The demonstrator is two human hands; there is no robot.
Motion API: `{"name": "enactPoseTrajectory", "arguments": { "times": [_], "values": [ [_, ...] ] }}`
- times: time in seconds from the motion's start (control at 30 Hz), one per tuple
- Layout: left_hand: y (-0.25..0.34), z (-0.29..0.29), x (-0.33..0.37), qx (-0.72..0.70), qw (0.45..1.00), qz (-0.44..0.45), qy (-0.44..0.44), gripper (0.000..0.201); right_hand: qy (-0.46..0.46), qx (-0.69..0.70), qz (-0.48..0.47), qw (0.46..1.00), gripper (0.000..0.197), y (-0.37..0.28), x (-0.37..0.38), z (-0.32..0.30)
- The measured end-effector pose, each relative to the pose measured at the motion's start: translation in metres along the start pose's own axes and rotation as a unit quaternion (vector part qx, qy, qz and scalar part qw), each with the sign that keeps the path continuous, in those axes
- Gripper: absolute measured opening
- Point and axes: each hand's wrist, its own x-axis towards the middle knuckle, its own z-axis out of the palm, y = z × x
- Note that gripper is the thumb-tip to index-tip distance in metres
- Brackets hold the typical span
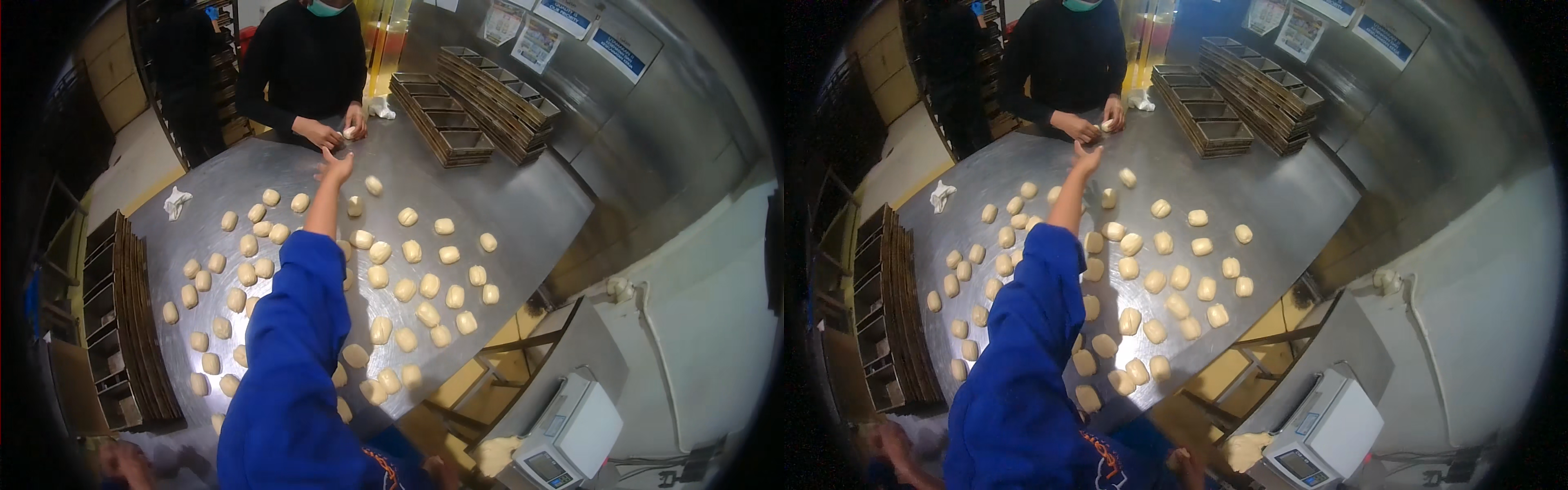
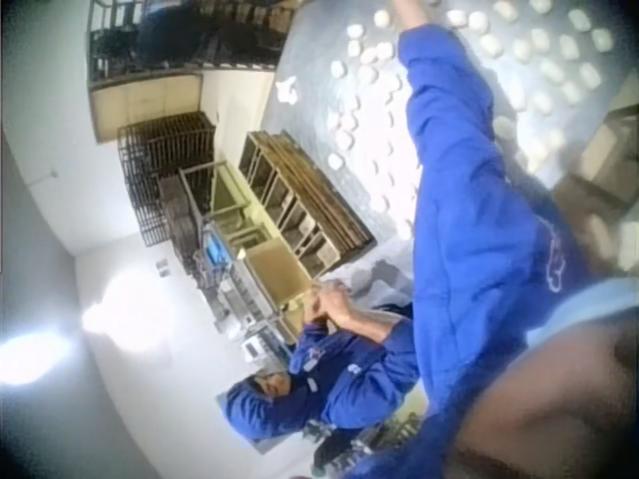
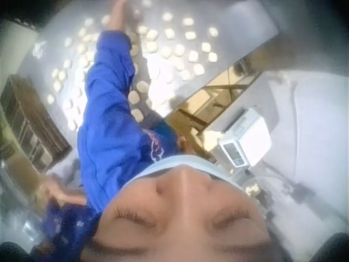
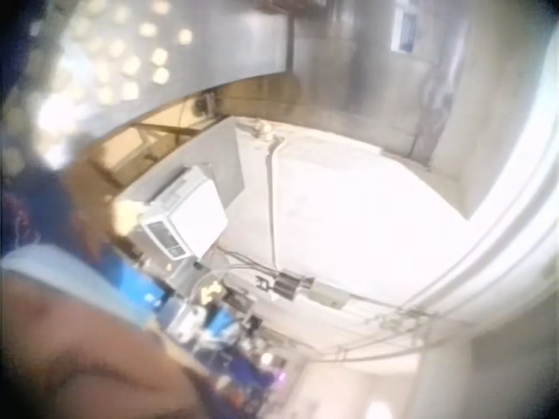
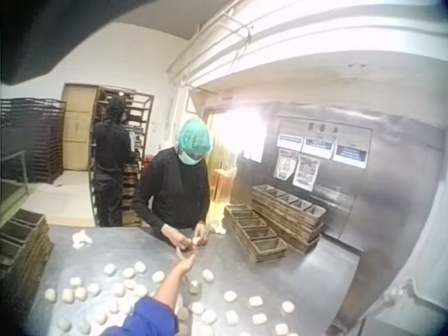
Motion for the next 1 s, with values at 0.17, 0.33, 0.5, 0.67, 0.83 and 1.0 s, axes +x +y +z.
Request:
{"name": "enactPoseTrajectory", "arguments": {
  "times": [0.17,0.33,0.5,0.67,0.83,1.0],
  "values": [
    [-0.026,-0.025,-0.042,-0.236,0.967,0.084,0.037,0.079,-0.028,0.12,0.025,0.992,0.03,-0.034,-0.011,0.036],
    [-0.038,-0.064,-0.21,-0.444,0.893,0.051,-0.057,0.045,-0.19,-0.003,-0.142,0.971,0.018,-0.115,0.087,0.095],
    [-0.072,-0.082,-0.317,-0.258,0.932,0.255,-0.012,0.05,-0.259,0.273,-0.153,0.914,0.026,-0.267,0.19,0.215],
    [-0.09,-0.091,-0.417,-0.23,0.892,0.319,-0.224,0.053,-0.092,0.157,-0.276,0.944,0.022,-0.235,0.285,0.157],
    [-0.126,-0.097,-0.472,-0.283,0.89,0.231,-0.273,0.045,-0.155,0.085,-0.193,0.965,0.02,-0.06,0.163,0.107],
    [-0.122,-0.061,-0.523,-0.251,0.876,0.256,-0.323,0.034,-0.212,-0.173,-0.255,0.927,0.022,0.098,0.036,-0.046]
  ]
}}
